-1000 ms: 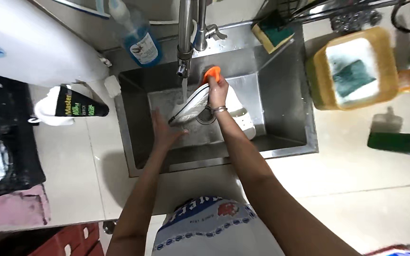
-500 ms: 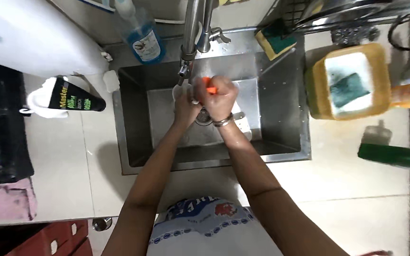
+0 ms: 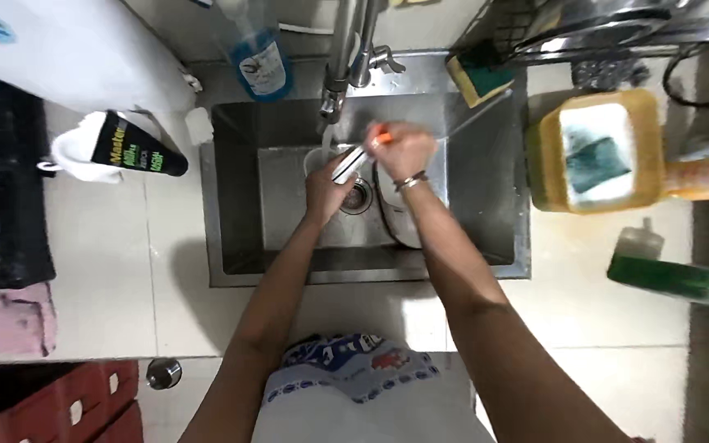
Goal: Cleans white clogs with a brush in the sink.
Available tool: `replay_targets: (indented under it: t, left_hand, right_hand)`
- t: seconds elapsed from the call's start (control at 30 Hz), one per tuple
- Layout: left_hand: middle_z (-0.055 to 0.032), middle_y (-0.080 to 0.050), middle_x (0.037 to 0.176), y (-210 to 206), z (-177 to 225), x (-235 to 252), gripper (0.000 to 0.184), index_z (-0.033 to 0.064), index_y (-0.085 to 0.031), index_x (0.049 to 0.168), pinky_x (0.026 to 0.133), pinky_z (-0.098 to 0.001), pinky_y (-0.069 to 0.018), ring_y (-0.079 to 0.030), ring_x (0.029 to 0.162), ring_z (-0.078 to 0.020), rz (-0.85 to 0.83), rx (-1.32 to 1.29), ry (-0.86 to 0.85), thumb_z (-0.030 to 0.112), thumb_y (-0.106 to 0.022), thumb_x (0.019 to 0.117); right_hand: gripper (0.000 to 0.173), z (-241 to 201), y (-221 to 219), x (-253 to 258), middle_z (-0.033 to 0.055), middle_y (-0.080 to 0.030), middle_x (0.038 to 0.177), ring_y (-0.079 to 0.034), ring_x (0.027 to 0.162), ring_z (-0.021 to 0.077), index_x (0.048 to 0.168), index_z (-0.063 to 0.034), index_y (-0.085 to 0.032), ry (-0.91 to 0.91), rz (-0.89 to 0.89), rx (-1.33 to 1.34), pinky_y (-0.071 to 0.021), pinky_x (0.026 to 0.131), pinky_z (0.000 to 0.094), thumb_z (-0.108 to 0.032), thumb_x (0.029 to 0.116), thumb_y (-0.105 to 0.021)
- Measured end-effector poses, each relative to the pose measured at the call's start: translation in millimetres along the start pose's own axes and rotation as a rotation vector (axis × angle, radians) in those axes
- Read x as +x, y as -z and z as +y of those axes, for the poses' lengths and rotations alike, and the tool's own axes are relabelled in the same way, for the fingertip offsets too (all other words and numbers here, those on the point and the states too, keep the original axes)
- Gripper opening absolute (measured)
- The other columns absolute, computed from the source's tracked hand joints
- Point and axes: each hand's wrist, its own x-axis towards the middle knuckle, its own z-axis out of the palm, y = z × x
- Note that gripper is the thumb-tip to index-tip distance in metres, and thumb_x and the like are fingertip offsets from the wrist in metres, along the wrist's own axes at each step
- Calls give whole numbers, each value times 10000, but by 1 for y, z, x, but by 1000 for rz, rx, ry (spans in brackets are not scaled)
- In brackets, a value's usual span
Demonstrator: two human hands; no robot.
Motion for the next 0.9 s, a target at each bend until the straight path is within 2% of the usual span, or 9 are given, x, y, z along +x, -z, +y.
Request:
replay_targets:
  t: [0.07,0.17,0.27,0.4,0.5,0.57,0.63,0.73,0.9]
  left_hand:
    - [-199,-734,1170,8,-4,-4,437,8,-698,1273,1015,-494,-539,-711,1105,-291,27,7,19,214,-789,899]
    - [-214,-730,1016,14,-2,0,336,-79,-696,1135,908,-474,-571,-716,958,-273,56,-71,45,158,-758,905]
    - [-90,-700,936,9,-8,-15,274,-74,-645,1089,838,-274,-578,-684,879,-87,130,-246,-36,97,-705,883]
    - [-208,-719,1170,34,-19,-12,450,-76,-659,1257,998,-381,-554,-704,1081,-213,22,-165,-88,105,-804,871]
    - [-186,-699,1207,64,-17,4,495,-86,-608,1291,1013,-323,-552,-685,1114,-155,-71,-251,-157,40,-801,852]
    - [-204,-708,1184,72,-24,4,497,-66,-623,1283,998,-394,-564,-701,1093,-229,-131,-90,-84,79,-818,849]
    - [-237,-695,1210,78,-21,12,521,-35,-609,1316,1010,-511,-539,-689,1123,-344,-145,151,20,108,-816,860]
    - [-260,-644,1321,86,-32,10,571,-23,-595,1377,1074,-571,-482,-635,1222,-408,-174,345,64,142,-814,875]
    - [-225,-655,1306,89,-57,-3,474,16,-649,1319,1070,-543,-494,-636,1226,-365,-168,318,48,159,-806,895]
  right_hand:
    - [528,14,2,1,177,-713,737,-721,729,389,723,-25,-684,-115,-23,-98,-531,619,583,-445,1003,-529]
    - [435,-41,10,-5,116,-667,630,-683,629,294,611,-62,-615,222,192,94,-503,588,473,-367,918,-663]
    - [318,-77,6,-13,134,-726,765,-717,761,324,743,-62,-697,409,43,237,-530,682,509,-349,878,-715]
    - [479,-33,-5,25,164,-746,827,-730,809,375,841,-46,-754,-291,-214,151,-533,705,616,-464,977,-566]
    - [511,-37,-12,42,5,-538,570,-534,532,158,605,-107,-547,-558,-13,561,-461,564,417,-434,996,-575]
    - [455,-69,-11,28,-33,-541,533,-519,469,87,596,-119,-546,-537,79,793,-470,488,337,-301,1009,-608]
    - [293,-99,-12,20,99,-644,657,-627,605,216,755,0,-683,-424,-38,685,-533,608,451,-219,950,-680]
    - [357,-97,-54,-14,158,-723,747,-722,712,346,835,-24,-755,-187,-172,400,-559,627,572,-369,910,-705]
    - [573,-38,-82,7,203,-742,1113,-685,1111,415,1078,-84,-762,-655,-652,152,-503,920,655,-571,1008,-469]
